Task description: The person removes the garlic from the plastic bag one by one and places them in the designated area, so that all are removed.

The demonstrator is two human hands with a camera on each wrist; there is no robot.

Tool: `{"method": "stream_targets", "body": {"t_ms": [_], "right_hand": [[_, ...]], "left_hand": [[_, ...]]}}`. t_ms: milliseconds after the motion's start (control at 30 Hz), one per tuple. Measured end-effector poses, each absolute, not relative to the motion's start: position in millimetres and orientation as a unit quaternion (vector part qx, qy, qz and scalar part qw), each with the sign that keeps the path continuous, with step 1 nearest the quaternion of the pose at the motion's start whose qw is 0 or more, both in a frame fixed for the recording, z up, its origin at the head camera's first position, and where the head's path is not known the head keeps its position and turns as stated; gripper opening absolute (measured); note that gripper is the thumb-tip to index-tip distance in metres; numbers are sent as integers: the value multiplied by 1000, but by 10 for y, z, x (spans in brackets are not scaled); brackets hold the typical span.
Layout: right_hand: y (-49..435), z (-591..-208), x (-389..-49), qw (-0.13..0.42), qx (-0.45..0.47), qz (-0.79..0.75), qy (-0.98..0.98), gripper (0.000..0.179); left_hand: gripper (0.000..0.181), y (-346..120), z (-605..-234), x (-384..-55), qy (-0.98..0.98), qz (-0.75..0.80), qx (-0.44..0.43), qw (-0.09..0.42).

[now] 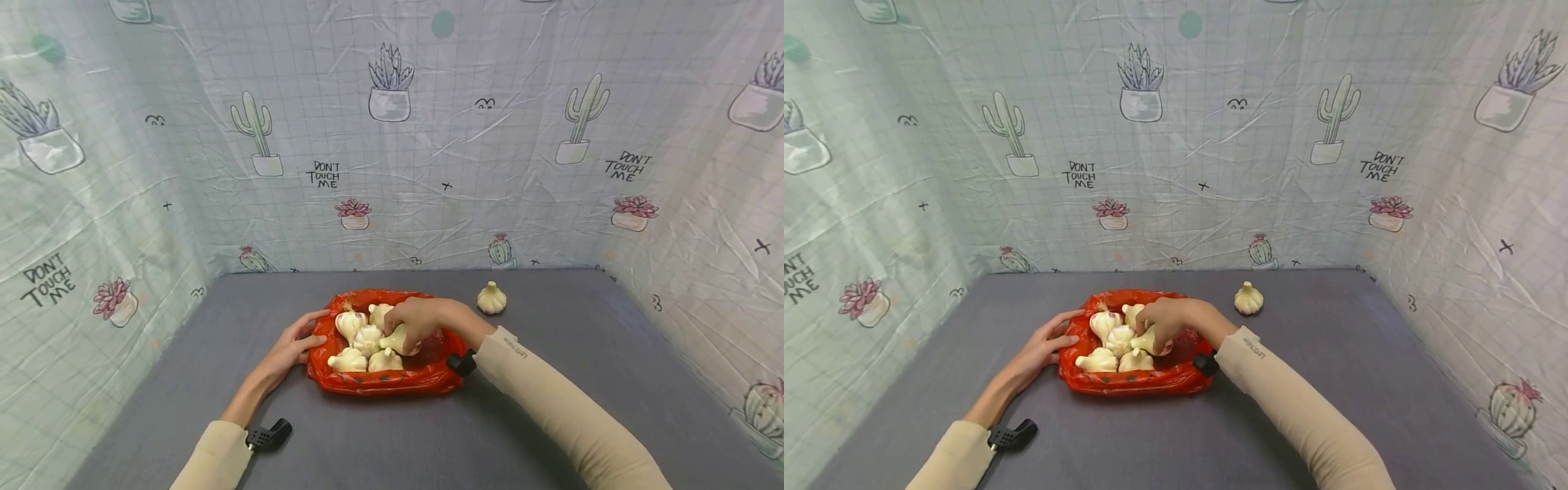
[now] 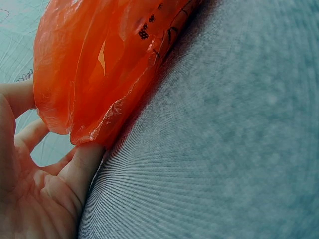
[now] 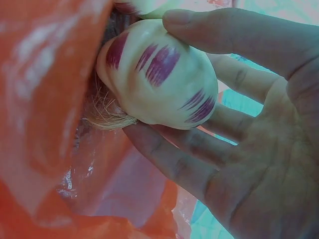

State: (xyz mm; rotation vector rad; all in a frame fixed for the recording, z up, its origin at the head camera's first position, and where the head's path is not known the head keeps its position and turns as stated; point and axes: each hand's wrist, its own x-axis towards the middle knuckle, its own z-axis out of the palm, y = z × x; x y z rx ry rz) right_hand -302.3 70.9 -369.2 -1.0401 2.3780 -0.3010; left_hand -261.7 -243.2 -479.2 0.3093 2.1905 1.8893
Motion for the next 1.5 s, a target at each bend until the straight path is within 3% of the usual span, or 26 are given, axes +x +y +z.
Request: {"method": "stream_targets", "body": {"t_ms": [900,1500], "right_hand": [[1036,-3472,-2995,186,-428,-199,862,38],[1443,-3393,-2908,146,-394,-288,861,40]], "left_hand": [[57,-2429,-4775,-2610,747,647,104,114],[57,-2422,-4769,-2605,749,645,102,114]]}}
